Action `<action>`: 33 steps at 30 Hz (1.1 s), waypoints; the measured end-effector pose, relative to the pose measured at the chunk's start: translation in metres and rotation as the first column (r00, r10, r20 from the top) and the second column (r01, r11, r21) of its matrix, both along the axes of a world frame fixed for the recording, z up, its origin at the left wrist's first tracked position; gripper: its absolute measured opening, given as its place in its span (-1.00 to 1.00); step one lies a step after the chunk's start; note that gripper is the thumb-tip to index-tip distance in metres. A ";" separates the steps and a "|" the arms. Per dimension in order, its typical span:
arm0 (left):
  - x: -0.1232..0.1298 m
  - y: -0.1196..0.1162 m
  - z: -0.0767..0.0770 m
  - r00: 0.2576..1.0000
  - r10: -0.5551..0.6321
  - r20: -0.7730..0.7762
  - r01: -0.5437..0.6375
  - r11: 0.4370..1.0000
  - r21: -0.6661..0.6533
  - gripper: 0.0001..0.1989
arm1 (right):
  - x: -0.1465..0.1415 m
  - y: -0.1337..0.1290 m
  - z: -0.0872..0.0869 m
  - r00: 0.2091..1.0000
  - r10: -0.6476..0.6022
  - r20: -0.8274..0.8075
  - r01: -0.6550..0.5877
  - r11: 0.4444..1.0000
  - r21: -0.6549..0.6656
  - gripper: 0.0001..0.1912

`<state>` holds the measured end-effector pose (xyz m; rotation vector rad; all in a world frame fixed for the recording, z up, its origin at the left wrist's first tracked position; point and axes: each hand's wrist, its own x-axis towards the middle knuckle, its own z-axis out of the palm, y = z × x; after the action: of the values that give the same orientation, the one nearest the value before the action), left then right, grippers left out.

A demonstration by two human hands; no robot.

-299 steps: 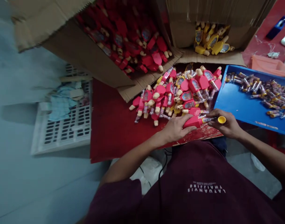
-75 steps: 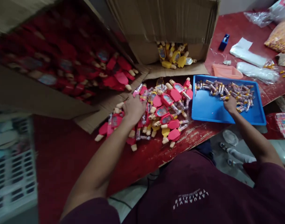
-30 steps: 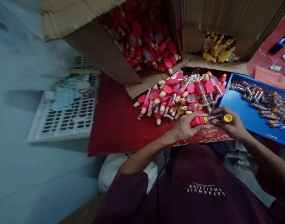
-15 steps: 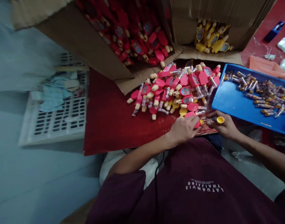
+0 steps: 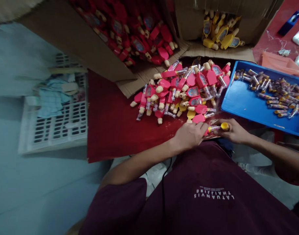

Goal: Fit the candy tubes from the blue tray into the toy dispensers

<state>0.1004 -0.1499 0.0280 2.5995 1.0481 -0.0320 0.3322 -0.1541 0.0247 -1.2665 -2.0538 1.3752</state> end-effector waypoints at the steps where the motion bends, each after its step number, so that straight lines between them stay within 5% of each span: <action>1: 0.001 -0.001 -0.002 0.999 -0.029 -0.022 0.029 0.999 0.028 -0.72 | -0.002 0.001 0.000 1.000 -0.015 0.024 0.018 0.991 -0.131 -0.63; 3: 0.000 0.003 -0.008 1.000 -0.014 -0.017 0.014 1.000 0.010 -0.71 | -0.005 0.001 -0.002 0.997 -0.043 0.070 0.056 0.977 -0.207 -0.60; 6: -0.008 0.015 -0.010 0.984 0.128 0.123 -0.103 0.977 -0.187 -0.61 | -0.005 0.001 0.000 0.994 -0.073 0.086 0.055 0.978 0.199 -0.67; 9: -0.017 0.023 -0.001 0.958 0.144 0.249 -0.036 0.919 -0.392 -0.57 | -0.005 0.000 0.008 0.998 0.046 0.050 -0.065 0.852 0.519 -0.73; 11: -0.018 0.021 0.005 0.972 0.118 0.205 -0.043 0.941 -0.336 -0.56 | -0.009 0.001 0.013 1.000 0.026 0.010 -0.028 0.883 0.468 -0.77; 13: -0.016 0.018 0.005 0.991 0.099 0.093 -0.082 0.982 -0.171 -0.56 | -0.015 0.004 0.017 0.993 -0.120 0.004 0.115 0.964 0.242 -0.72; 16: -0.013 0.017 -0.001 1.000 0.029 -0.010 -0.030 0.999 -0.046 -0.60 | -0.023 0.012 0.017 0.979 -0.176 0.107 0.188 0.975 -0.118 -0.58; 17: -0.014 0.019 -0.003 1.000 0.023 -0.014 -0.023 0.999 -0.049 -0.60 | -0.023 0.015 0.016 0.982 -0.143 0.127 0.160 0.978 -0.133 -0.58; 19: -0.018 0.026 -0.005 0.998 0.062 0.005 -0.061 0.994 -0.088 -0.55 | -0.022 0.020 0.013 0.988 -0.080 0.130 0.074 0.996 0.050 -0.66; 22: -0.028 0.038 -0.004 0.995 0.089 0.052 -0.079 0.983 -0.164 -0.49 | -0.017 0.024 0.007 0.993 0.028 0.113 -0.075 0.896 0.438 -0.76; 24: -0.034 0.042 -0.004 0.997 0.050 0.053 -0.040 0.985 -0.168 -0.50 | -0.016 0.024 0.005 0.992 0.098 0.075 -0.123 0.846 0.519 -0.79; 28: -0.041 0.037 -0.007 1.000 -0.013 0.017 0.014 0.994 -0.111 -0.53 | -0.026 0.024 0.004 0.998 0.054 -0.015 -0.045 0.932 0.359 -0.80; 33: -0.056 0.052 -0.002 0.998 0.070 -0.011 -0.070 0.996 -0.057 -0.60 | -0.052 0.054 0.006 0.995 0.026 0.101 -0.041 0.988 0.149 -0.74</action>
<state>0.0443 -0.0982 0.0263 2.5124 1.1242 -0.0557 0.2799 -0.0996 0.0307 -1.2629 -2.2092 1.1672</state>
